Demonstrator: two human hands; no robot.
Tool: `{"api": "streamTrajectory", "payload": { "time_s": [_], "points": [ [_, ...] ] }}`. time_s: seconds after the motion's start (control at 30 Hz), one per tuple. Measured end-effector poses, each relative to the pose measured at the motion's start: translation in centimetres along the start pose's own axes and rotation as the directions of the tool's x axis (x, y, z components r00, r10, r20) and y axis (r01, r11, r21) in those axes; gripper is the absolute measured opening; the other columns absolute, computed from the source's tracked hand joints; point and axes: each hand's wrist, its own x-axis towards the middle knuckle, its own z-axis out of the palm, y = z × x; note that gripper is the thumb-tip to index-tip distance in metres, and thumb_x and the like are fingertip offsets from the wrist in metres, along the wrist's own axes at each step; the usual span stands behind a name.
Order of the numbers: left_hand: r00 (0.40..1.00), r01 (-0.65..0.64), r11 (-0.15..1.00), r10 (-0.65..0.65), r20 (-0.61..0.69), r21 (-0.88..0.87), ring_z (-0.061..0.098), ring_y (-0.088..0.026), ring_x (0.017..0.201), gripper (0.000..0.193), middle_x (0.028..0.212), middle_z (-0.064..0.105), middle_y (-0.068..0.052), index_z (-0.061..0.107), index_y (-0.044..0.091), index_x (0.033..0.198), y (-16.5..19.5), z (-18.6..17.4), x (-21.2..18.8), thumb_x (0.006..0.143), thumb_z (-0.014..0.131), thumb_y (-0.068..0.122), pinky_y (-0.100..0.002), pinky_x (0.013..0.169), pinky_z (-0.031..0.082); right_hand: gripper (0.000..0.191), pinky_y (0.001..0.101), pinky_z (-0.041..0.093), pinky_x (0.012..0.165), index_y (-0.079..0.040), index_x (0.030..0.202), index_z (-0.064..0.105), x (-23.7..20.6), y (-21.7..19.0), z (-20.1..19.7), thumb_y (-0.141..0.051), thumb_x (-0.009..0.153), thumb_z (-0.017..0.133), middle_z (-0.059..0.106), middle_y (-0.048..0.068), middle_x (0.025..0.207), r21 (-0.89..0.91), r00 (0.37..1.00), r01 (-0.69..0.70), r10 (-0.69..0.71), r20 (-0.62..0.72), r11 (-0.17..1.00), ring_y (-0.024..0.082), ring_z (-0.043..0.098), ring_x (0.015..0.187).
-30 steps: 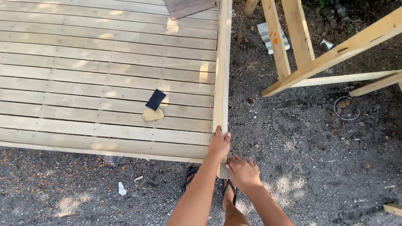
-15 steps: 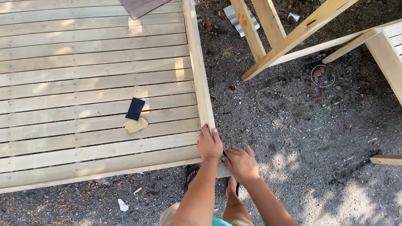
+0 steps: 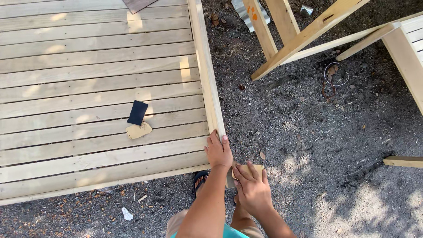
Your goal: The person sands the edges and surfaces of unfinished wooden furniture frames outdoors, holding sandpaper sheets by hand and rubbing them along the wood rails and corners. They reposition around the structure and work on different rails and joints, steadying the frame with one hand while sanding with the other.
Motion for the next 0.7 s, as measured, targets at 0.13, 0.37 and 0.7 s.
{"api": "streamTrajectory", "payload": {
  "time_s": [0.13, 0.37, 0.7],
  "points": [
    [0.999, 0.024, 1.0, -0.024, 0.025, -0.016, 0.055, -0.042, 0.126, 0.053, 0.14, 0.053, -0.016, 0.041, 0.016, 0.145, -0.3, 0.2, 0.1, 0.103, 0.042, 0.048, -0.068, 0.114, 0.025, 0.047, 0.066, 0.024, 0.114, -0.019, 0.142, 0.058, -0.2, 0.1, -0.5, -0.032, 0.097, 0.051, 0.054, -0.003, 0.15, -0.036, 0.997, -0.018, 0.021, 0.072, 0.999, 0.031, 0.038, 0.146],
    [0.999, 0.049, 0.997, -0.049, -0.004, 0.063, 0.059, -0.042, 0.121, 0.052, 0.136, 0.057, -0.016, 0.044, 0.016, 0.143, -0.1, 0.3, 0.0, 0.102, 0.043, 0.047, -0.063, 0.111, 0.034, 0.055, 0.0696, 0.023, 0.109, -0.021, 0.146, 0.056, 0.7, 0.1, -1.0, -0.032, 0.093, 0.051, 0.052, -0.001, 0.155, -0.041, 0.998, 0.051, -0.049, 0.045, 0.998, 0.03, 0.037, 0.142],
    [0.998, 0.025, 0.998, -0.022, -0.054, 0.052, 0.062, -0.039, 0.119, 0.052, 0.134, 0.062, -0.013, 0.047, 0.017, 0.143, -1.1, 1.0, -0.1, 0.102, 0.043, 0.049, -0.064, 0.114, 0.032, 0.05, 0.0675, 0.023, 0.111, -0.021, 0.144, 0.056, 0.2, 0.4, -0.7, -0.032, 0.095, 0.05, 0.053, -0.003, 0.149, -0.033, 0.996, 0.046, -0.043, 0.081, 0.998, 0.029, 0.039, 0.143]
  ]
}}
